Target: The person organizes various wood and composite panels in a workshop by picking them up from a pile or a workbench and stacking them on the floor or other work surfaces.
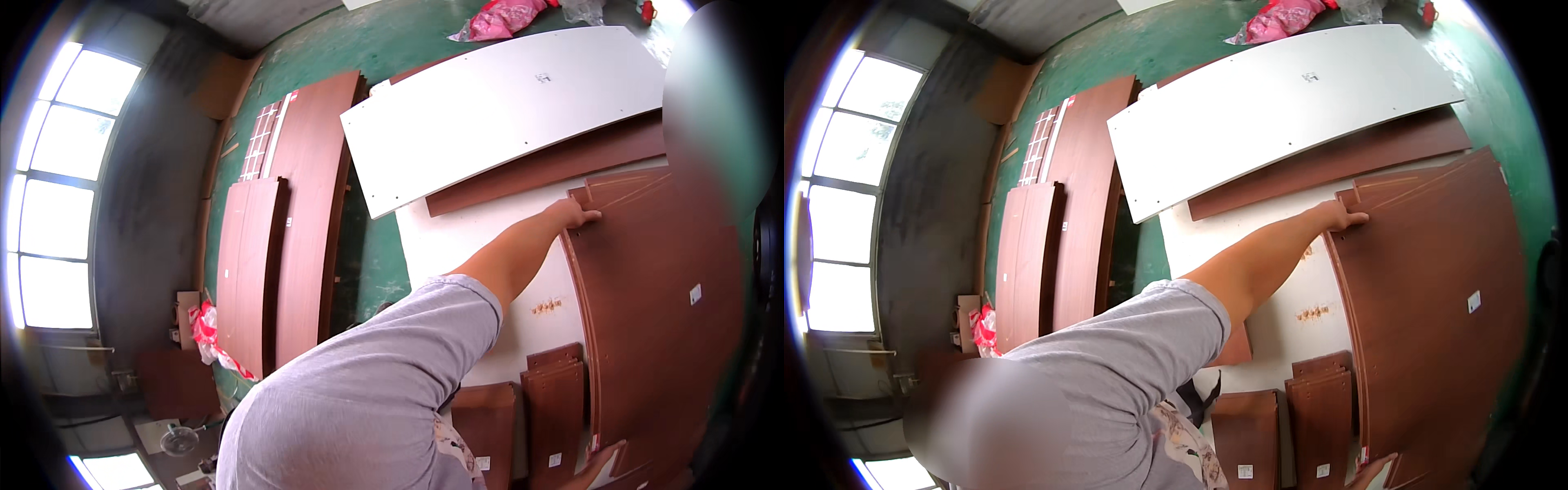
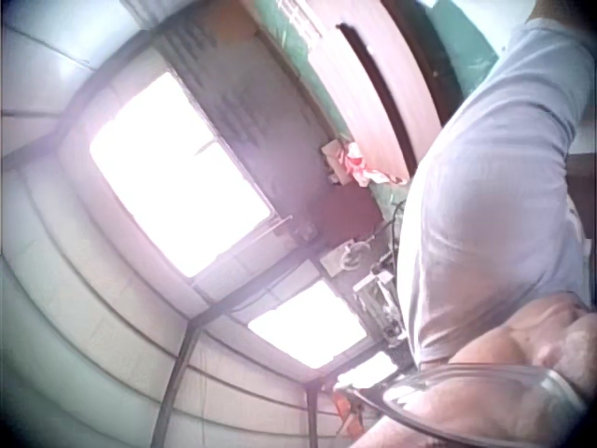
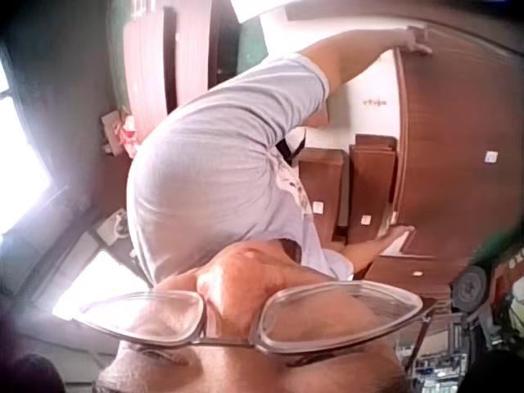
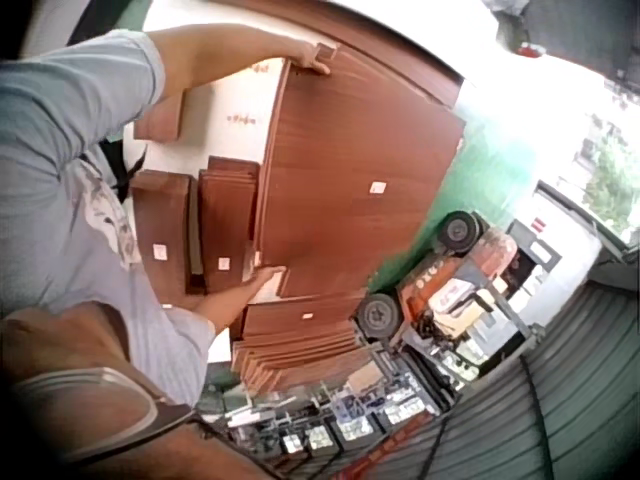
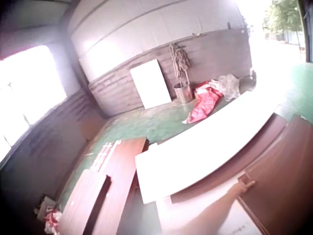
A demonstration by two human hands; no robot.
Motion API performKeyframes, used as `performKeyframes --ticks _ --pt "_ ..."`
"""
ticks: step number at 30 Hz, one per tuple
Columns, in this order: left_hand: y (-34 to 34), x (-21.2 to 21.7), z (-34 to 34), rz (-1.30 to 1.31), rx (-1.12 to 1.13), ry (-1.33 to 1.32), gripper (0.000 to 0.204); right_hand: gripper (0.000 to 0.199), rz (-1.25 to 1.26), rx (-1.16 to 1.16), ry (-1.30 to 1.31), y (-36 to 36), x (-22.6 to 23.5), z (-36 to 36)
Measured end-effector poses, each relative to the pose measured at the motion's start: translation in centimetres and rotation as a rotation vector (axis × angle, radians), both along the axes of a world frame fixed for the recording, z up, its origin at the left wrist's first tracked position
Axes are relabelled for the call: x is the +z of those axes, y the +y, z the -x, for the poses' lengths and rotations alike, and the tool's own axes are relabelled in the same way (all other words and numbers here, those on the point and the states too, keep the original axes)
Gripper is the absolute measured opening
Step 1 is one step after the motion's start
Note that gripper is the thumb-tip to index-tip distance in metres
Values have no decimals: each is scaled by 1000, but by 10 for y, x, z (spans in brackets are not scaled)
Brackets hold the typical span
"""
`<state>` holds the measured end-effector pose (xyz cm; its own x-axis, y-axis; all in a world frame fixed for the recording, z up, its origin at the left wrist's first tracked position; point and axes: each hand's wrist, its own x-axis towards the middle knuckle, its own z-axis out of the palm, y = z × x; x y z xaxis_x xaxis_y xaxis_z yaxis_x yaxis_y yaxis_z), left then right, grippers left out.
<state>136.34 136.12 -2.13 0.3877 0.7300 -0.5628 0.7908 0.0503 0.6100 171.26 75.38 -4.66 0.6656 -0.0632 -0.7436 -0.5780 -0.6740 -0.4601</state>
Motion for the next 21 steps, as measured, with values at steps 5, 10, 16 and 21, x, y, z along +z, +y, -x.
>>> performKeyframes --ticks 5,10,16,21 --pt "-23 40 9 33 -80 -106 94 97 -99 -55 44 -42 62 13" --pt "-57 102 139 107 62 6 84 87 39 6 -186 -24 151 153" --pt "-125 96 266 139 19 4 89 59 -223 -366 -143 -143 115 326" --pt "-159 64 374 240 65 -57 82 59 -877 -913 -247 -179 94 493"
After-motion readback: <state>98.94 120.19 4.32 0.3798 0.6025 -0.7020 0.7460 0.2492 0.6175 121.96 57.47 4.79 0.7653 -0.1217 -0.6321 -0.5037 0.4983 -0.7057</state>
